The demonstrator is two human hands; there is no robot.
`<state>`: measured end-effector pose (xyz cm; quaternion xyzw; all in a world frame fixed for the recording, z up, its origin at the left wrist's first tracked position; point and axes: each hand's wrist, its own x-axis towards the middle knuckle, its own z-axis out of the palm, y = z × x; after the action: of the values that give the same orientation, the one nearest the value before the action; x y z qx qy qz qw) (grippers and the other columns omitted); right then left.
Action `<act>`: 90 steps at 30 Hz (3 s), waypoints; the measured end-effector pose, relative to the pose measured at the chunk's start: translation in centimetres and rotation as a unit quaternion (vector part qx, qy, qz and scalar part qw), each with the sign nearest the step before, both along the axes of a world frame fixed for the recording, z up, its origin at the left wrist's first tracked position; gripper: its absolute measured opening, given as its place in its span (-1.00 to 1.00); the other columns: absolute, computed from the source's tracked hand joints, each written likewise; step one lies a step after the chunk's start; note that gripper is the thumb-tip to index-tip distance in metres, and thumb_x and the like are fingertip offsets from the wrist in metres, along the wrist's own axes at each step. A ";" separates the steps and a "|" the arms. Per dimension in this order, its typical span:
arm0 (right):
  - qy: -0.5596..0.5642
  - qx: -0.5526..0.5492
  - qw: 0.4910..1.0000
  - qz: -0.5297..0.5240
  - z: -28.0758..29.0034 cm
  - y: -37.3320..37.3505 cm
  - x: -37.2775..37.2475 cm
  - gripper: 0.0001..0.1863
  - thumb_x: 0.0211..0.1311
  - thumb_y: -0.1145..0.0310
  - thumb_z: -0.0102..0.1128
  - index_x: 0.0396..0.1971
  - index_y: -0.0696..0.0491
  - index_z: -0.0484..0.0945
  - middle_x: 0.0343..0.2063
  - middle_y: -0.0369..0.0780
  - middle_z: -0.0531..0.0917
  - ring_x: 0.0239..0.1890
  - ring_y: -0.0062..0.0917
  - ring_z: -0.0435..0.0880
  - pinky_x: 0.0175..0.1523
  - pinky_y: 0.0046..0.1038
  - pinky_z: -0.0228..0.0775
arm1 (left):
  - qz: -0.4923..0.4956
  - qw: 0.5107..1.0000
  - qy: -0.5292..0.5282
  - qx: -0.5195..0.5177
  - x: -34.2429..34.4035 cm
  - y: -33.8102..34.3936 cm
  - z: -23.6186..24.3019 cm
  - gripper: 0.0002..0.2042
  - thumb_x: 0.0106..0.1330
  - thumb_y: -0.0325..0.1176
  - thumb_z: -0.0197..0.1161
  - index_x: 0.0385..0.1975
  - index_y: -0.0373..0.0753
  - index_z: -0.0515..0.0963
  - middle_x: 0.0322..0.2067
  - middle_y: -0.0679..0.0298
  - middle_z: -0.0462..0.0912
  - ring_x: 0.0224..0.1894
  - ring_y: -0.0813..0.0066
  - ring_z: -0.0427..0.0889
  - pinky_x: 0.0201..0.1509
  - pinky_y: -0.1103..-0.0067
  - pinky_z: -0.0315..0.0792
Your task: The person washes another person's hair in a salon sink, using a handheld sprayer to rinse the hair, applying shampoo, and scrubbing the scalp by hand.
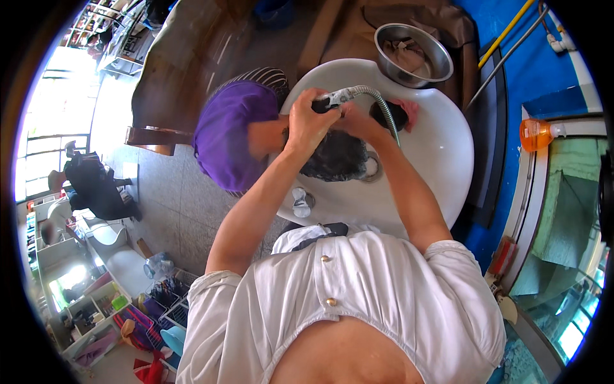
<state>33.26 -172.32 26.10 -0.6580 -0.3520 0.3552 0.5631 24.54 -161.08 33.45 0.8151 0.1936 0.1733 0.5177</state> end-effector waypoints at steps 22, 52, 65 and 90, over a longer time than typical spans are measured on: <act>0.270 -0.034 0.958 -0.097 -3.2 -0.7 1.8 -0.75 0.17 0.33 0.07 -0.25 0.20 0.53 -0.29 -0.28 0.60 -0.27 -0.60 0.54 -0.14 -0.50 0.36 | 0.029 0.999 0.004 -0.032 -0.1 -1.6 -2.0 -0.74 -0.07 -0.42 0.32 -0.37 -0.37 0.51 -0.49 0.32 0.54 -0.38 0.63 0.47 -0.24 0.66 0.37; -0.195 -0.005 0.971 -0.137 -1.3 -3.2 -1.8 -0.76 0.17 0.30 0.02 -0.24 0.11 0.50 -0.26 -0.10 0.54 -0.18 -0.30 0.52 -0.10 -0.38 0.33 | 0.000 0.999 -0.036 -0.002 -0.5 -2.3 -2.5 -0.71 -0.08 -0.41 0.30 -0.33 -0.35 0.49 -0.43 0.23 0.57 -0.33 0.50 0.53 -0.15 0.61 0.38; -0.208 -0.071 0.949 -0.228 -1.6 -3.9 -3.2 -0.69 0.28 0.13 -0.09 -0.18 0.01 0.49 -0.22 -0.29 0.53 -0.16 -0.52 0.50 -0.05 -0.43 0.30 | -0.014 0.998 -0.046 0.028 0.2 -2.7 -2.1 -0.70 -0.11 -0.38 0.33 -0.35 -0.31 0.50 -0.39 0.18 0.56 -0.27 0.33 0.56 -0.11 0.56 0.39; -0.010 0.002 0.964 -0.266 -6.1 -2.0 0.4 -0.83 0.10 0.42 0.05 -0.29 0.10 0.50 -0.36 -0.06 0.55 -0.23 -0.10 0.48 -0.10 -0.19 0.29 | -0.015 0.999 -0.048 -0.001 0.7 -1.5 0.0 -0.73 -0.08 -0.44 0.31 -0.35 -0.36 0.51 -0.45 0.30 0.55 -0.33 0.58 0.50 -0.17 0.65 0.38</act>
<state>33.63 -174.30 20.03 -0.7301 -0.1704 0.1848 0.6354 25.27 -162.59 33.44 0.8081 0.1563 0.2038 0.5301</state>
